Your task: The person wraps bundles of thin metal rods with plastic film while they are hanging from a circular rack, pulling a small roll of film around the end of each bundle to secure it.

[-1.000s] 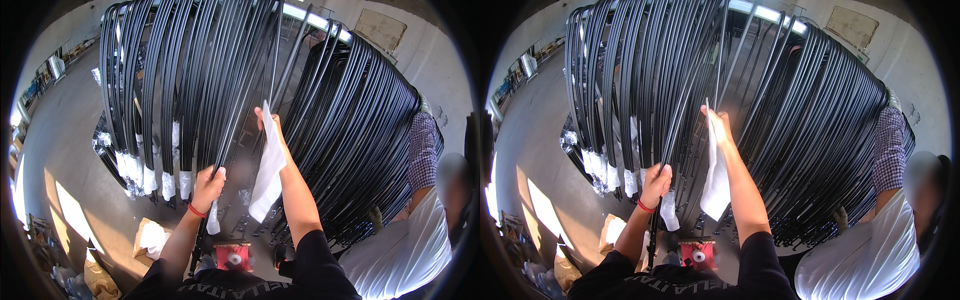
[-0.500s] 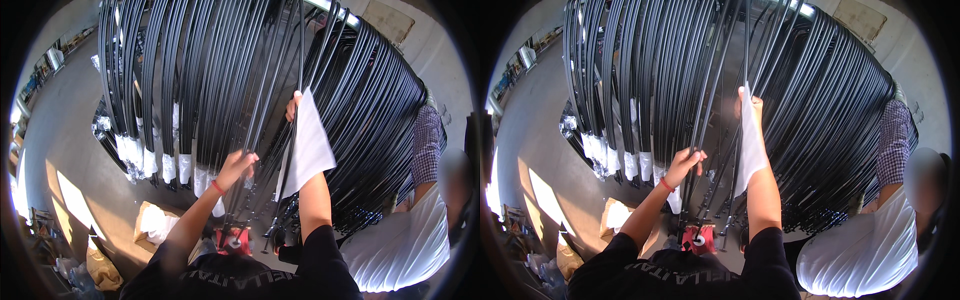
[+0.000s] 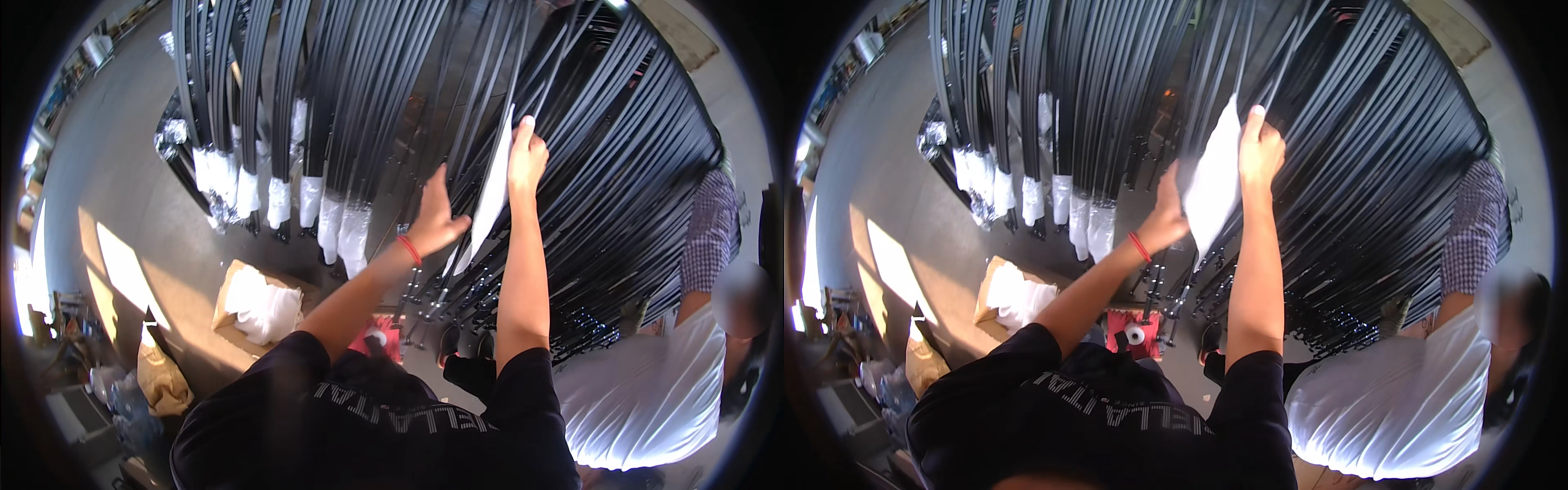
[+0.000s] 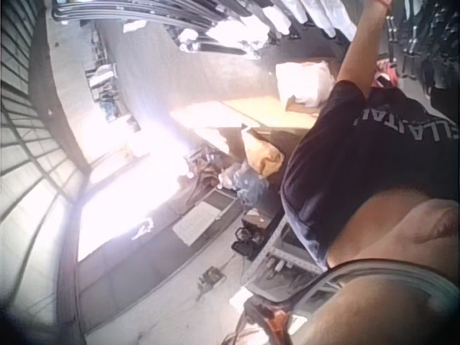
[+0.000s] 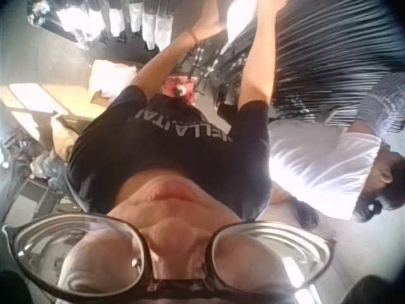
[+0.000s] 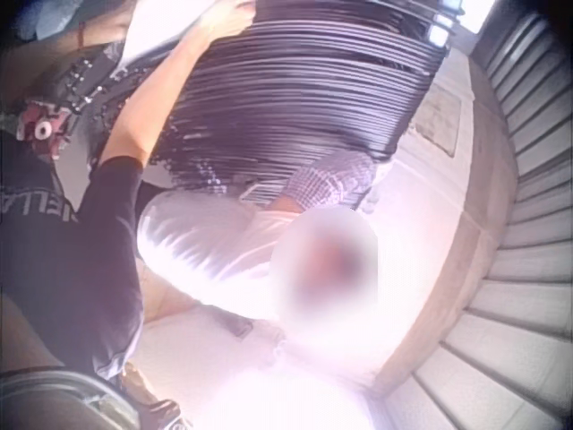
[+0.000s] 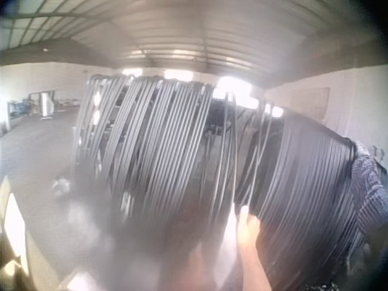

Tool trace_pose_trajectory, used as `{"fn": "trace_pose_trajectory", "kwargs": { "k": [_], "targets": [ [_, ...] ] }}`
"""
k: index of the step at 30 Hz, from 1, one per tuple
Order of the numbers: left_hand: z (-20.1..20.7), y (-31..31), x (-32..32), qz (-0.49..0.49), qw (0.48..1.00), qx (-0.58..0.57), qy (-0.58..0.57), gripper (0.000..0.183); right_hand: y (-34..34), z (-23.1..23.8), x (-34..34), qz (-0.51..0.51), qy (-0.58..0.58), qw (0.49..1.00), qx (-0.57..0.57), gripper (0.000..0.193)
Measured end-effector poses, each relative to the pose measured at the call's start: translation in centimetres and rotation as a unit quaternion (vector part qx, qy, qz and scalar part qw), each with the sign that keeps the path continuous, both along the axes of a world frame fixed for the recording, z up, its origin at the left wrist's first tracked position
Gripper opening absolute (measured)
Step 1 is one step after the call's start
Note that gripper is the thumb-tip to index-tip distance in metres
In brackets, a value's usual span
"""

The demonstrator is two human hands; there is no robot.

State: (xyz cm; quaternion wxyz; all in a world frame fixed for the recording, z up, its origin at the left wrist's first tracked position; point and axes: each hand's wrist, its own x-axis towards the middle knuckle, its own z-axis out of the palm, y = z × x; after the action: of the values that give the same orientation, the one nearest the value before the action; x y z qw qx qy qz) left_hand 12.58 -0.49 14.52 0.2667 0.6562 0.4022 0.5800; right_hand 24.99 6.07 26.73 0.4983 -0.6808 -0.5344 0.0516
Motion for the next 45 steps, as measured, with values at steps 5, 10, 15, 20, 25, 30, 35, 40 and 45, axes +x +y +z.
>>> {"fn": "trace_pose_trajectory", "kwargs": {
  "k": [5,10,15,20,25,30,35,40,45],
  "targets": [
    [1.9,-4.4,-0.4,-0.338,0.936,-0.041,0.085,0.096,-0.5,-2.4,-1.0,-0.008,0.06,0.993,-0.106,0.048],
    [3.8,-4.7,-0.4,-0.316,0.941,-0.077,-0.093,0.078,0.2,-3.1,-1.8,-0.009,0.019,0.998,-0.058,0.04],
    [2.7,-1.8,-2.2,-0.06,0.985,-0.112,-0.121,0.025,-0.4,-1.8,-2.3,-0.048,-0.008,0.995,-0.087,0.039],
    [7.8,0.7,-8.4,0.002,0.975,-0.055,-0.213,0.031,-1.4,3.5,-5.3,-0.015,0.025,0.989,0.148,0.021],
    [9.1,4.6,-9.5,0.116,0.966,-0.223,0.056,0.057,6.2,4.8,-6.3,0.053,-0.022,0.983,0.172,0.022],
    [9.4,7.5,-8.4,0.093,0.971,-0.13,0.177,0.04,8.5,4.6,-5.4,0.33,0.36,0.873,-0.008,0.017],
    [8.2,11.6,-8.4,-0.108,0.976,-0.148,0.116,0.041,8.3,3.6,-5.6,0.397,0.397,0.826,0.049,0.014],
    [9.0,11.9,-5.5,-0.277,0.939,-0.199,-0.045,0.014,7.6,4.1,-5.4,0.309,0.46,0.828,0.084,0.025],
    [8.3,12.0,-5.8,-0.219,0.964,-0.15,0.029,0.014,8.5,8.4,-5.0,0.28,0.407,0.859,0.136,0.028]
  ]
}}
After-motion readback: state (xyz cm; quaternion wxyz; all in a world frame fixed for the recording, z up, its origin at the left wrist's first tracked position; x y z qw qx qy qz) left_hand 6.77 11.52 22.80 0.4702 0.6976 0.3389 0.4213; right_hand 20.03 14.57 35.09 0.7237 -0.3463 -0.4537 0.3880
